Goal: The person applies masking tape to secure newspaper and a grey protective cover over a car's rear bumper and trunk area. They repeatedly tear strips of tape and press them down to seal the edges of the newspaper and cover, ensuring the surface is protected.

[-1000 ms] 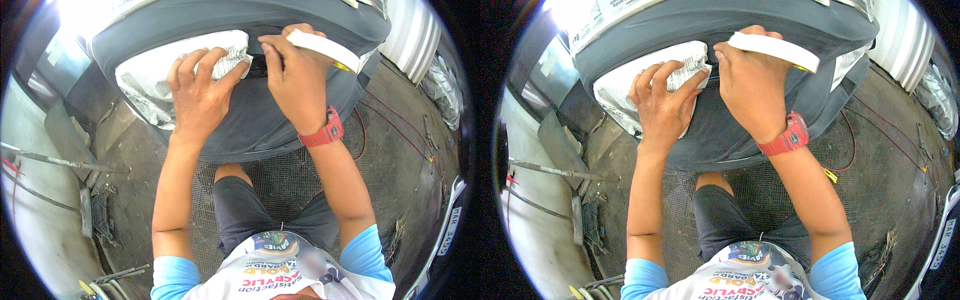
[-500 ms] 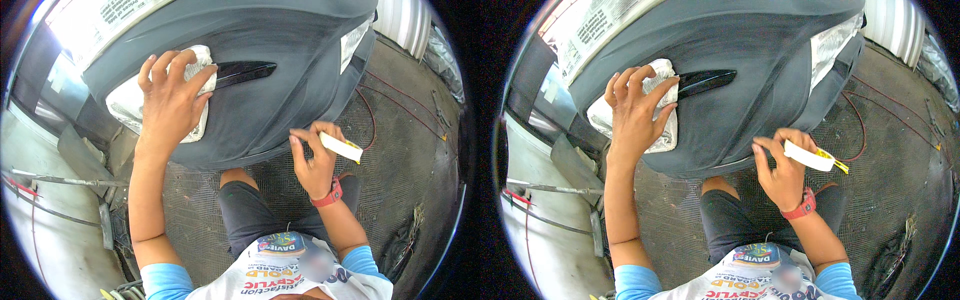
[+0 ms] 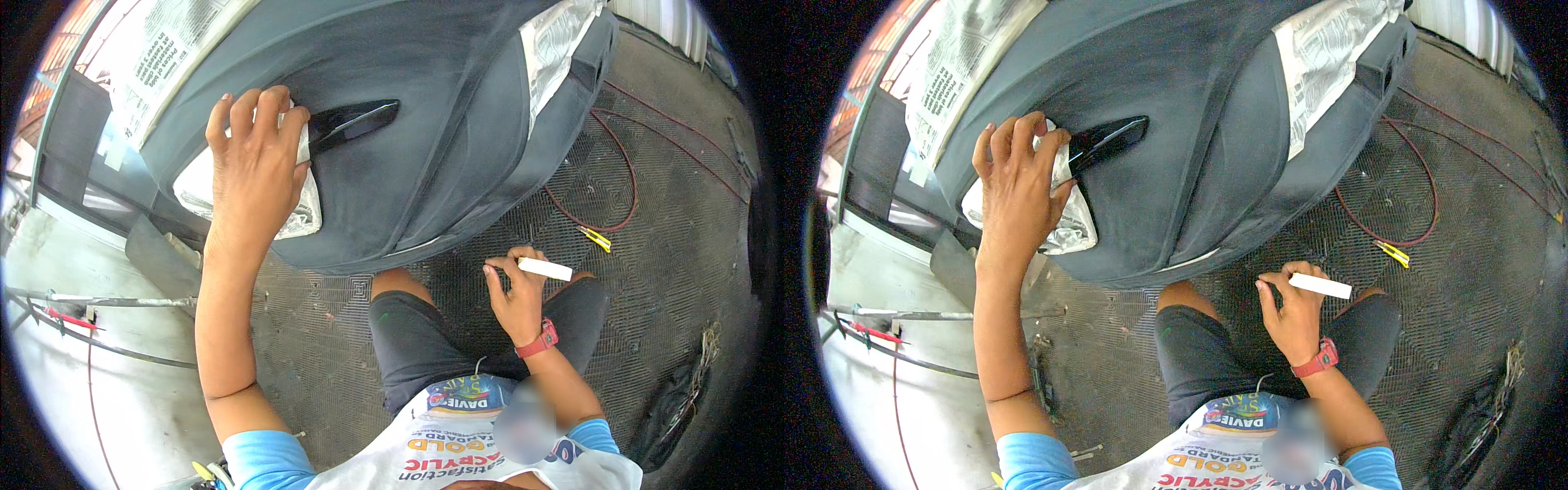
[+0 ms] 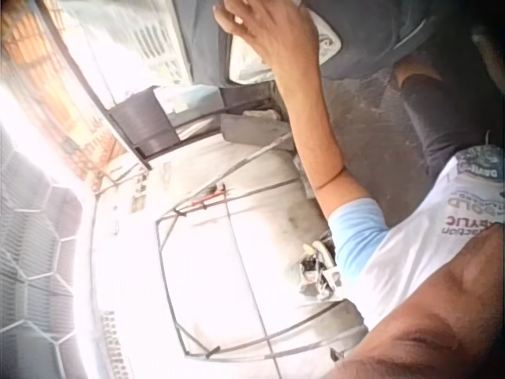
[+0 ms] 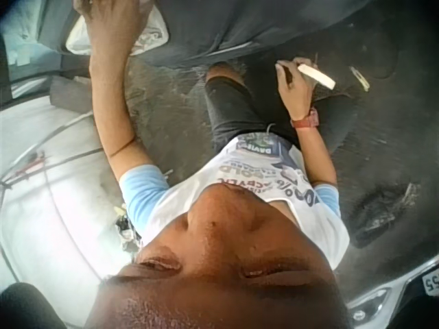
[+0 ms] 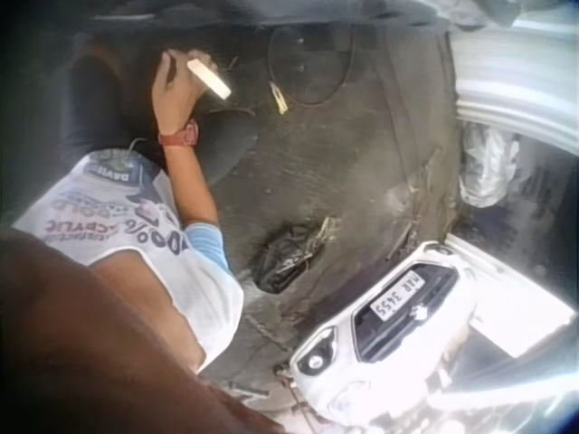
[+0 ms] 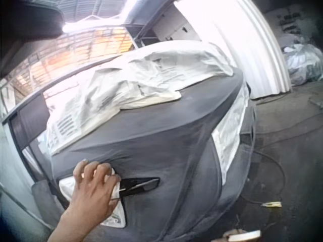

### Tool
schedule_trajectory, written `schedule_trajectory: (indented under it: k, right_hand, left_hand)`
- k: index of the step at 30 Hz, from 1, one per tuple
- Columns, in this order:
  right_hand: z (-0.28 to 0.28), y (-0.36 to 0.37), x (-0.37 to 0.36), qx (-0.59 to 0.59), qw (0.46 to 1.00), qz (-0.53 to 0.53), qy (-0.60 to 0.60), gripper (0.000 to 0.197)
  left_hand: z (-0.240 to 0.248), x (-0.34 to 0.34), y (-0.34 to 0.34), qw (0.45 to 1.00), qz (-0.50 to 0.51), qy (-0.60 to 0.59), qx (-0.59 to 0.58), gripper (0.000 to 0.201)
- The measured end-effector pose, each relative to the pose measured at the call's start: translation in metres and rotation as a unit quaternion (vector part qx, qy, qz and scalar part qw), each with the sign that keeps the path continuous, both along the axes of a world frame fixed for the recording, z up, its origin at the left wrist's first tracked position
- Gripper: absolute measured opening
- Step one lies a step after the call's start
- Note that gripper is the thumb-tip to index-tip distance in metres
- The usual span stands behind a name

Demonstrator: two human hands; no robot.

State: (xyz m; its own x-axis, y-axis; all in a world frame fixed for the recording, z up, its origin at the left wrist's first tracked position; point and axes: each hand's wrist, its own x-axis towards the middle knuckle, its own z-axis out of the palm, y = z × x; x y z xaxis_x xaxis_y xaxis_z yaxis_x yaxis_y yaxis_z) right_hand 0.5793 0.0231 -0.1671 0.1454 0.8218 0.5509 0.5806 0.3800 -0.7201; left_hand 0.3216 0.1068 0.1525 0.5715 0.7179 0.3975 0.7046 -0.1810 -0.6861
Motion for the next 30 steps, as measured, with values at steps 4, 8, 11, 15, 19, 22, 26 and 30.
schedule_trajectory:
  k: [4,8,11,15,19,22,26,30]
  right_hand:
    - [-0.026,0.010,0.002,-0.010,1.000,0.005,-0.010,0.011]
    - [-0.088,0.012,0.005,-0.066,0.997,0.002,-0.031,0.012]
    - [-0.134,0.004,0.005,-0.140,0.989,-0.008,-0.050,0.016]
    - [-0.130,0.011,0.007,-0.117,0.992,-0.009,-0.052,0.017]
    - [-0.123,0.015,0.015,-0.136,0.989,0.022,-0.053,0.015]
    - [-0.119,0.012,0.009,-0.155,0.983,0.082,0.053,0.024]
    - [-0.086,-0.003,-0.007,-0.213,0.951,0.186,0.125,0.053]
    - [-0.015,-0.018,-0.030,-0.183,0.884,0.373,0.213,0.071]
  left_hand:
    - [-0.003,0.008,0.002,1.000,0.018,-0.001,0.011,0.065]
    - [-0.008,-0.003,-0.006,1.000,-0.009,-0.024,0.016,0.063]
    - [-0.015,-0.014,-0.005,0.998,-0.041,-0.013,0.036,0.062]
    - [-0.023,-0.037,0.002,0.995,-0.073,0.002,0.074,0.057]
    - [-0.030,-0.043,0.003,0.993,-0.038,0.038,0.107,0.061]
    - [-0.046,-0.038,-0.003,0.987,-0.059,-0.004,0.147,0.063]
    - [-0.125,-0.019,-0.035,0.930,-0.165,-0.329,0.012,0.052]
    - [-0.223,0.009,-0.096,0.679,-0.007,-0.631,-0.375,0.041]
